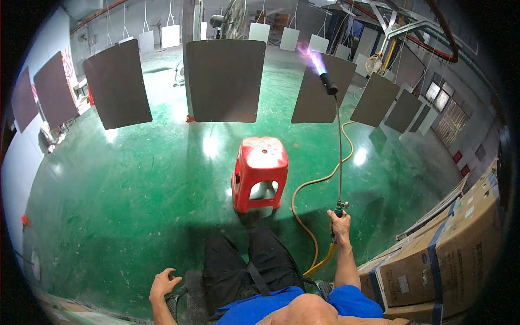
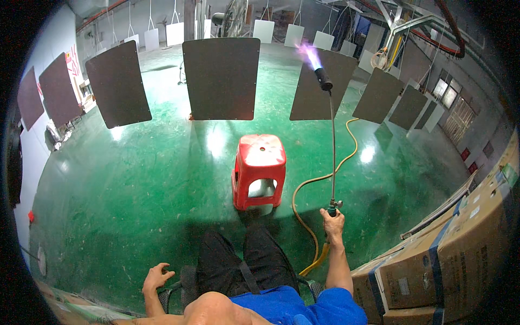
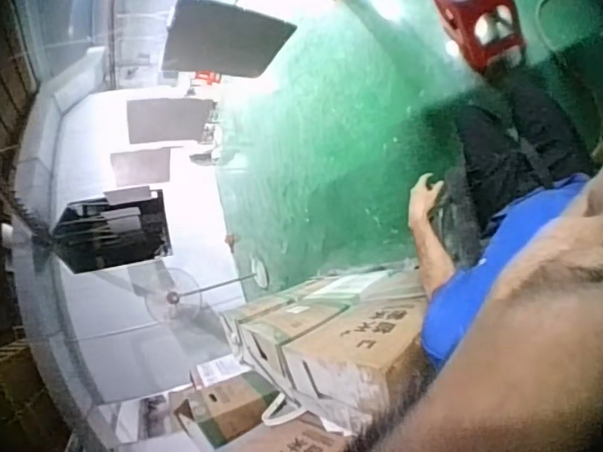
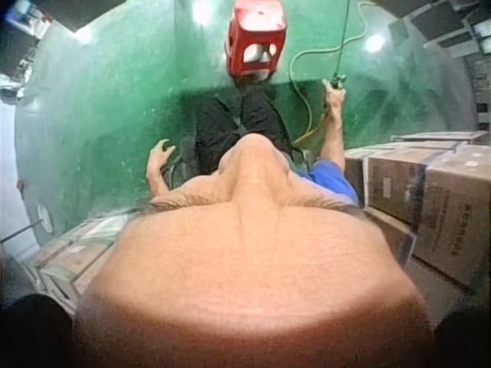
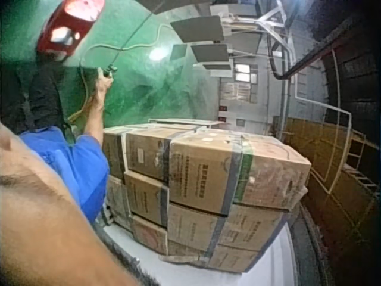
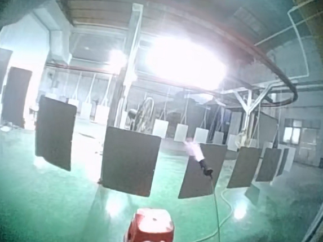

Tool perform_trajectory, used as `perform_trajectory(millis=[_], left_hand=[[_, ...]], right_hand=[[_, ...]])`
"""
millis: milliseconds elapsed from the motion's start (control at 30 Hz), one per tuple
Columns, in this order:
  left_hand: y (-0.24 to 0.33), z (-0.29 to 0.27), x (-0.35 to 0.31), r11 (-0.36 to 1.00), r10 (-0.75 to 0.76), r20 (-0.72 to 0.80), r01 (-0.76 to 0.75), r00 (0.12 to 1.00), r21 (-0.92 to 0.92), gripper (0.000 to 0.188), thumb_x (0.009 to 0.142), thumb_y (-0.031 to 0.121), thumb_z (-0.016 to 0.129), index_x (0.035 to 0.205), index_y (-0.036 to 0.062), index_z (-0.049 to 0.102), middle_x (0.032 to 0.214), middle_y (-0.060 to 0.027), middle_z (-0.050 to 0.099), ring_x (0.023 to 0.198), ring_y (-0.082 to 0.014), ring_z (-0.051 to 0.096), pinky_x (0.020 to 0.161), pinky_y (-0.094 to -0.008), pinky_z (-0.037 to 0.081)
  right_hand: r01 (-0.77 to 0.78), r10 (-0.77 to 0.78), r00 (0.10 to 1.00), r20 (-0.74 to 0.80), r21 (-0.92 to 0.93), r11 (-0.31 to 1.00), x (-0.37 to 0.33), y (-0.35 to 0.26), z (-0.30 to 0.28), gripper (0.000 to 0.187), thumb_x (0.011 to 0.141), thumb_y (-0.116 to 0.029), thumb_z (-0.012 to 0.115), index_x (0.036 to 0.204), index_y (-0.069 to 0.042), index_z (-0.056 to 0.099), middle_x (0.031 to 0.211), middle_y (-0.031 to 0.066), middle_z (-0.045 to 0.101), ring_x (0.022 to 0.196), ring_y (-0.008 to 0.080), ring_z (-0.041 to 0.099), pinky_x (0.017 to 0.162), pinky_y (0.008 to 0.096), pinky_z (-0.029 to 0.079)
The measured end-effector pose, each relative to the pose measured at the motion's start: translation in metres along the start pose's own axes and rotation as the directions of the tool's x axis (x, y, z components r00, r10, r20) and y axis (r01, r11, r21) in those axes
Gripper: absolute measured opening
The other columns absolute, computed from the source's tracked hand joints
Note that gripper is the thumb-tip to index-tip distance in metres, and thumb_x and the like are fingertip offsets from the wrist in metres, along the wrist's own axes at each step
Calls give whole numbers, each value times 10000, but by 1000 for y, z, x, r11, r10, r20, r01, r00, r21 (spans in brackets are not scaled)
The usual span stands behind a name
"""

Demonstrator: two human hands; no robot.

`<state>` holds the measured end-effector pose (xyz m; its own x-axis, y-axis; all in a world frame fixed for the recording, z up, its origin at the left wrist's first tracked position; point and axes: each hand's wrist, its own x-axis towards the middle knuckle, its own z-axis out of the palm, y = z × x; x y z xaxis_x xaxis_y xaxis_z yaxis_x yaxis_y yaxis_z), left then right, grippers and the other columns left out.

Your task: The person sits on a chair and uses a handheld blowtorch to apply heat to a series of dark rectangular panels hanging from the ceiling. The person moves the torch back and forth across the surface of each panel, creating a visible purple flame and smoke.

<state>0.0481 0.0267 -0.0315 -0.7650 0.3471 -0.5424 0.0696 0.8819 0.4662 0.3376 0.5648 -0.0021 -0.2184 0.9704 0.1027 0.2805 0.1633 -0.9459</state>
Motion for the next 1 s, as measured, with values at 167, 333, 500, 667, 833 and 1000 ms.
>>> perform_trajectory(millis=[167, 333, 500, 667, 833, 1000], left_hand=[[-3, 4, 4, 998, -55, 3, 55, 998, -9, 588, 804, 298, 762, 1302, 44, 578, 1000, -130, 712, 843, -231, 689, 780, -373, 537], [7, 0, -2, 1000, -18, -2, 18, 1000, 11, 586, 805, 294, 763, 1302, 44, 577, 1025, -132, 710, 895, -241, 688, 807, -376, 537], [-1, 2, -1, 1000, -5, -5, 5, 1000, 22, 593, 806, 303, 764, 1306, 49, 573, 1028, -128, 711, 905, -244, 689, 810, -379, 535], [9, -1, -4, 999, -32, 19, 32, 999, 3, 595, 808, 310, 761, 1307, 47, 572, 1023, -128, 708, 893, -244, 686, 801, -381, 534], [-8, 4, 6, 1000, -9, 1, 9, 1000, 21, 592, 809, 307, 761, 1306, 46, 573, 1003, -126, 708, 868, -233, 684, 775, -376, 535], [0, 1, 1, 999, -40, 2, 40, 999, 3, 593, 806, 313, 760, 1304, 48, 574, 1016, -134, 707, 873, -240, 688, 772, -378, 536]], right_hand=[[-56, 56, 998, 36, -1, 998, 14, -8, 1, 287, 826, -239, 764, 688, -83, 568, 522, -20, 511, 411, 79, 459, 394, 263, 363], [-99, 100, 993, 70, -30, 995, 18, 22, 3, 338, 818, -241, 762, 609, -85, 548, 507, -18, 506, 408, 90, 459, 402, 277, 367], [-150, 164, 976, 143, -101, 983, 2, 34, 12, 367, 810, -245, 763, 570, -92, 530, 494, -20, 490, 410, 100, 456, 413, 290, 366], [-161, 186, 971, 147, -171, 972, -2, 70, 14, 377, 799, -223, 776, 571, -105, 501, 503, -22, 475, 413, 96, 445, 408, 297, 350], [-232, 272, 945, 184, -210, 950, -7, 74, 13, 373, 798, -216, 779, 581, -104, 497, 514, -17, 475, 408, 104, 441, 402, 301, 338], [-311, 344, 918, 197, -182, 933, -12, 69, 14, 388, 801, -207, 776, 566, -100, 486, 506, -10, 472, 401, 108, 439, 396, 302, 333]])
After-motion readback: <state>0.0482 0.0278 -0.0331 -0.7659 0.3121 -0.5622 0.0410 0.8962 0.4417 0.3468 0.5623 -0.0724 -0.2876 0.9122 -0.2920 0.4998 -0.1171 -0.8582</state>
